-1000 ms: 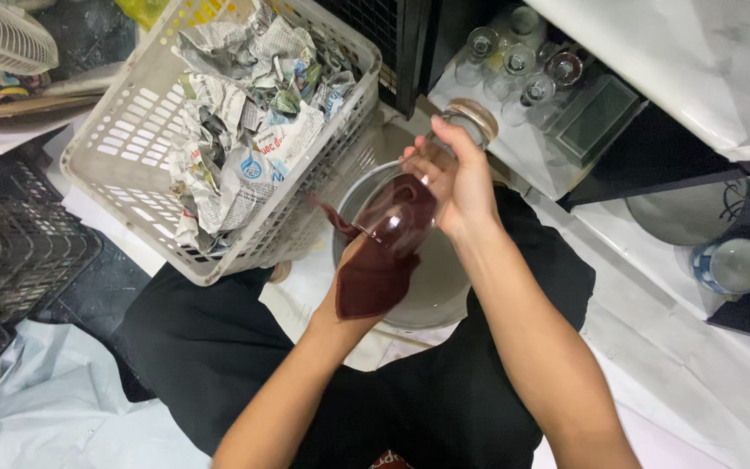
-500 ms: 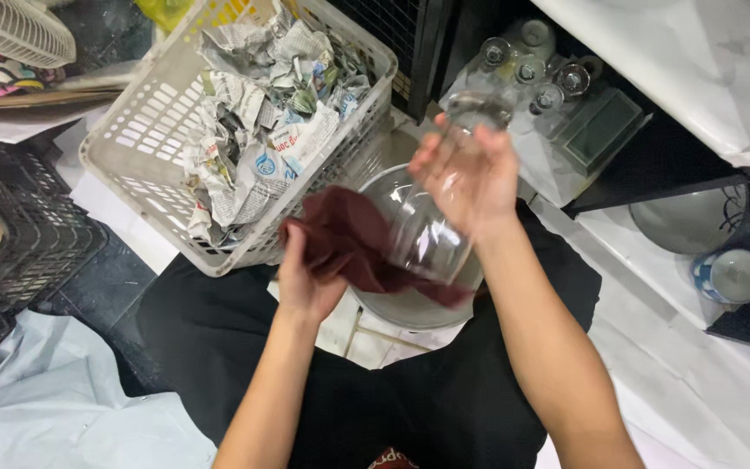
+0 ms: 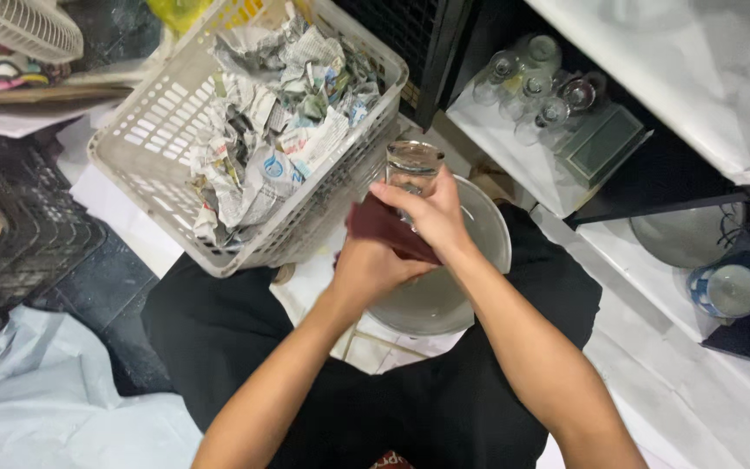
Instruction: The person sits on the floor and washes glassware in a bucket of water. They rinse each glass, dry it with a maroon cloth, and place it on a nearby shelf. The process is repeated for multiple glasses.
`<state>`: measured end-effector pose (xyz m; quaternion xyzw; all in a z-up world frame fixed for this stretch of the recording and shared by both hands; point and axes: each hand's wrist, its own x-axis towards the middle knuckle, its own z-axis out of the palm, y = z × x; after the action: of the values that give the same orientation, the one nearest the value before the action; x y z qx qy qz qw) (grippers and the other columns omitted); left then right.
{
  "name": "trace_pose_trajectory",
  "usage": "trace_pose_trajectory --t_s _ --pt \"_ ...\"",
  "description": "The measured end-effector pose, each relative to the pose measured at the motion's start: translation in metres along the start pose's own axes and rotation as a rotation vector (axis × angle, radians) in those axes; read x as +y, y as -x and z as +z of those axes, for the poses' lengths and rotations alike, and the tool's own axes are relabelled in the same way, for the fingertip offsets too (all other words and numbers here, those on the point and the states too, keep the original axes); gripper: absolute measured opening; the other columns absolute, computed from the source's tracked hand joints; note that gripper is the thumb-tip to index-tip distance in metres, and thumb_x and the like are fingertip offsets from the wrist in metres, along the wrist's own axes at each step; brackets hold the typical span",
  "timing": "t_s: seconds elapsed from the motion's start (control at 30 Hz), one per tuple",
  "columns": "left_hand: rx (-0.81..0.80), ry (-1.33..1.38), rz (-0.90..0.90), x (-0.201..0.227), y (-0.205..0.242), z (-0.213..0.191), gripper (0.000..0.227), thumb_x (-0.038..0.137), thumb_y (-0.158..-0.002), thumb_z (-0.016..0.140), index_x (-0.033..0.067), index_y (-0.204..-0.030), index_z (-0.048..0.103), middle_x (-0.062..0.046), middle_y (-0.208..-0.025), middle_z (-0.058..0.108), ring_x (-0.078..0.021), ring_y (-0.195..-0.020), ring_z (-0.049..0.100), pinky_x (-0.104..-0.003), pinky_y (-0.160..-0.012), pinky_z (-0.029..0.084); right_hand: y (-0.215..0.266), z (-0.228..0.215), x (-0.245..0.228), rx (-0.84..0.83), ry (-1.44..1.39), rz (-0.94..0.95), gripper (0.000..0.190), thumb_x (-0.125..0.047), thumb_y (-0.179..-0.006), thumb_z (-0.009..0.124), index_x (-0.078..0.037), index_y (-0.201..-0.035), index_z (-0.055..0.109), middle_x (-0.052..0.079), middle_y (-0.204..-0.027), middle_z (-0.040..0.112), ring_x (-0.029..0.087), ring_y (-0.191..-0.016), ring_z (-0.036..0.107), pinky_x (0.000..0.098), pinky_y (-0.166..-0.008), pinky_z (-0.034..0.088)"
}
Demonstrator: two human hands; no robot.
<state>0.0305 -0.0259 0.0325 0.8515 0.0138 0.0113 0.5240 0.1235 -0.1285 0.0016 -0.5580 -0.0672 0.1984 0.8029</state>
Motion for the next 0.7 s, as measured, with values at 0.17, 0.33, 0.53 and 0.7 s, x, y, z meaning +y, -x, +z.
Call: trace_pose_trajectory --t_s 0.17,0.33,0.53,0.7 --pt "-0.041 0.04 -0.081 0.015 -0.001 -0.014 0.033 0.021 -0.07 0.09 0.0059 -0.092 0.07 -0.003 -0.077 0.073 -0.0156 -0.071 0.072 -0.031 -0.064 0.056 0.001 -0.013 -0.005 -0.153 -0.127 0.125 0.046 0.0 -0.082 0.083 0.004 -0.123 0.063 0.009 -0.112 0.071 0.019 -0.106 0.068 0.0348 -0.095 0.055" --pt "-0.179 0.511 -0.094 0.013 -0.012 -0.037 0.06 0.024 -0.061 0.092 0.0142 -0.112 0.061 0.005 -0.093 0.07 -0.0069 -0.083 0.069 -0.024 -0.069 0.057 -0.001 -0.019 -0.014 -0.481 -0.338 0.135 0.056 -0.013 -0.086 0.074 0.005 -0.137 0.059 0.014 -0.125 0.07 0.023 -0.124 0.063 0.0378 -0.113 0.048" --pt "-0.227 0.505 -0.282 -0.009 -0.019 -0.038 0.035 0.019 -0.071 0.088 0.0021 -0.098 0.075 -0.005 -0.087 0.076 -0.0144 -0.076 0.072 -0.029 -0.066 0.058 -0.006 -0.026 -0.009 -0.577 -0.007 0.138 0.084 -0.043 -0.089 0.073 -0.001 -0.154 0.042 0.01 -0.147 0.059 0.022 -0.131 0.056 0.0371 -0.114 0.043" --pt "-0.163 0.758 -0.399 -0.036 -0.017 -0.027 0.03 0.012 -0.074 0.084 0.0 -0.099 0.074 -0.008 -0.085 0.075 -0.0162 -0.072 0.071 -0.03 -0.062 0.057 -0.012 -0.031 0.014 -0.542 0.231 0.114 0.097 -0.068 -0.094 0.06 -0.004 -0.161 0.03 0.012 -0.158 0.047 0.023 -0.146 0.043 0.037 -0.121 0.034"
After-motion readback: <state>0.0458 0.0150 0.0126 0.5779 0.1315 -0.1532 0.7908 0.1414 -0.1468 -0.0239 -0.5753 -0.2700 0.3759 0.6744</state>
